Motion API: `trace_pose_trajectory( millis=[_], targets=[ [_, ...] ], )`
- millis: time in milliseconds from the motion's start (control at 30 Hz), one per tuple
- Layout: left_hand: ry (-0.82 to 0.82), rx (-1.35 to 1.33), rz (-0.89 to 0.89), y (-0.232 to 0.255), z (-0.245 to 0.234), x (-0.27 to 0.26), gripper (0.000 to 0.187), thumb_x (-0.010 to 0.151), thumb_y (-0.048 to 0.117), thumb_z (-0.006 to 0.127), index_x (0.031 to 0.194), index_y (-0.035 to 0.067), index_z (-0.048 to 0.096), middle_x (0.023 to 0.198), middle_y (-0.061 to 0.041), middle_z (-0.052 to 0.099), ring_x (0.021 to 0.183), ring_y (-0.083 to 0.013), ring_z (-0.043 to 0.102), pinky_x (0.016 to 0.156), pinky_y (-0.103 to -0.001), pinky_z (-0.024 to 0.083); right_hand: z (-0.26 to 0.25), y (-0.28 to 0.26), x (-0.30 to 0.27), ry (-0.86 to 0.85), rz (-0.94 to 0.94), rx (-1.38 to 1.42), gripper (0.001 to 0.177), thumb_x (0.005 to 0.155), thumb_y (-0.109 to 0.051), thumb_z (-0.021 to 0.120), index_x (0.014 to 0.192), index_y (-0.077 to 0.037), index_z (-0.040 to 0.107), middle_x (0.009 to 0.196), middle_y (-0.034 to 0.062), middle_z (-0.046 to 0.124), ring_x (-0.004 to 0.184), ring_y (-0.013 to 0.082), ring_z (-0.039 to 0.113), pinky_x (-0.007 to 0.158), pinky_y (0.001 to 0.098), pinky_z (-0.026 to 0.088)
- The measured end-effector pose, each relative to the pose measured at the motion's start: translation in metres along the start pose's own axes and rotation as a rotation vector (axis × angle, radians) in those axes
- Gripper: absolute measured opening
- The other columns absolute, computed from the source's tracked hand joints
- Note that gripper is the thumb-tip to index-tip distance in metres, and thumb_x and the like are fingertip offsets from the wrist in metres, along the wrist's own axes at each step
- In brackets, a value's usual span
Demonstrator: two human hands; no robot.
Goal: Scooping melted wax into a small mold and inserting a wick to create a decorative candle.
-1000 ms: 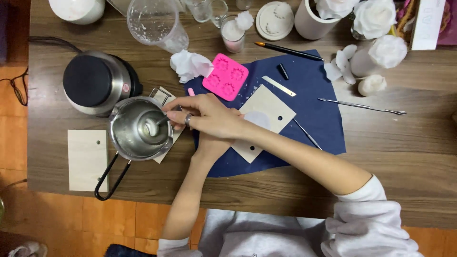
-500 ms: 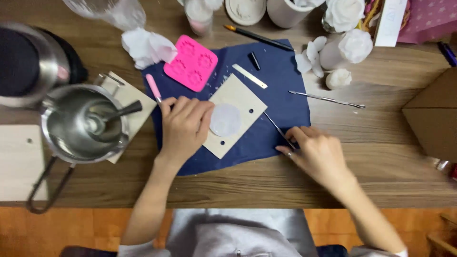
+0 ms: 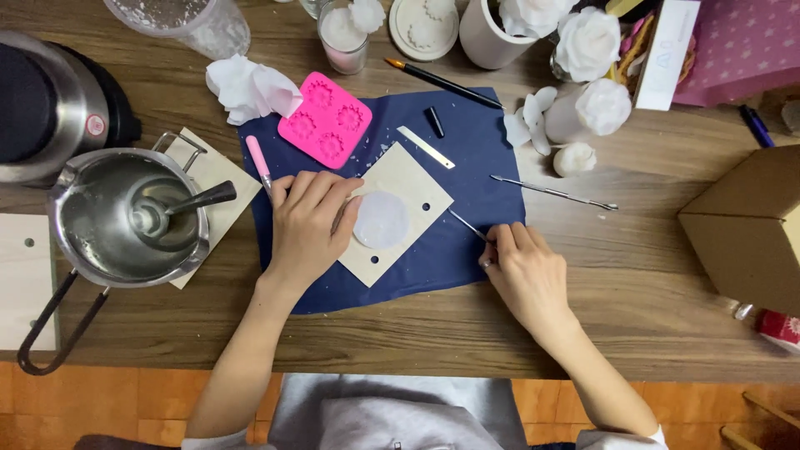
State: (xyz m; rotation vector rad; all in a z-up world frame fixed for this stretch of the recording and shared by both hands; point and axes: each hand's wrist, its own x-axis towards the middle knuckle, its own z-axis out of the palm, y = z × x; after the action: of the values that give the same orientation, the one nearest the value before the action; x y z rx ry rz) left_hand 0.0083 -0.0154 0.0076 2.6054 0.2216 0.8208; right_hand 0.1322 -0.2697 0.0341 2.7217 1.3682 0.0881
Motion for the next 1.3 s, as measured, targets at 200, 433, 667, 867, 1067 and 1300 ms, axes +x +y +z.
trace_pose_trajectory(
  millis=[200,433,667,867,1067,1300],
  targets=[
    [0.012,-0.023,0.009,0.000,-0.002,0.002,0.008,0.091,0.016,0.060,0.093,0.012,0.067,0.075,0.000,0.053,0.079,-0.0161,0.052,0.080,-0.032,0.034,-0.033,0.016,0.014,-0.069,0.011,0.196,0.011,0.083,-0.018,0.062,0.092,-0.016,0.056,0.072,0.0012,0.053,0.074,0.0215,0.061,0.057,0.0304,0.052],
    [0.038,-0.092,0.002,0.000,-0.002,0.001,0.011,0.092,0.014,0.057,0.091,0.011,0.068,0.073,0.000,0.054,0.076,-0.0156,0.052,0.080,-0.032,0.032,-0.036,0.039,0.039,0.037,0.153,1.555,0.016,0.097,-0.012,0.046,0.108,-0.002,0.042,0.077,0.0149,0.060,0.060,0.0145,0.055,0.053,0.0230,0.049],
    [0.058,-0.194,0.012,0.004,-0.004,-0.001,0.008,0.083,0.010,0.063,0.090,0.013,0.067,0.075,-0.001,0.057,0.077,-0.0205,0.056,0.079,-0.035,0.034,-0.012,0.014,0.056,0.081,0.205,1.936,0.018,0.095,-0.005,0.048,0.110,0.004,0.048,0.089,0.0188,0.062,0.071,0.0150,0.065,0.060,0.0175,0.054],
    [-0.021,-0.678,-0.055,0.027,-0.012,0.007,0.013,0.088,0.020,0.058,0.083,0.013,0.068,0.076,0.002,0.059,0.079,-0.0177,0.055,0.082,-0.032,0.031,-0.001,-0.012,0.064,0.091,0.097,2.030,0.007,0.093,-0.003,0.049,0.097,0.003,0.046,0.094,0.0236,0.061,0.081,0.0227,0.068,0.070,0.0236,0.057],
    [-0.016,-0.822,-0.234,0.021,-0.013,0.005,0.025,0.093,0.017,0.053,0.075,0.011,0.069,0.067,0.001,0.058,0.070,-0.0148,0.052,0.079,-0.027,0.032,-0.010,-0.017,0.081,0.015,0.007,2.004,0.010,0.089,-0.005,0.056,0.087,0.004,0.053,0.095,0.0274,0.063,0.081,0.0260,0.068,0.061,0.0247,0.054],
    [-0.004,-0.536,-0.250,0.020,-0.012,0.011,0.035,0.097,0.024,0.045,0.075,0.012,0.070,0.064,0.004,0.061,0.073,-0.0126,0.053,0.077,-0.031,0.029,-0.043,0.000,0.090,0.778,-0.143,0.657,0.031,0.096,-0.026,0.055,0.113,0.001,0.054,0.116,0.0171,0.054,0.104,0.0327,0.053,0.085,0.0433,0.041]
  ],
)
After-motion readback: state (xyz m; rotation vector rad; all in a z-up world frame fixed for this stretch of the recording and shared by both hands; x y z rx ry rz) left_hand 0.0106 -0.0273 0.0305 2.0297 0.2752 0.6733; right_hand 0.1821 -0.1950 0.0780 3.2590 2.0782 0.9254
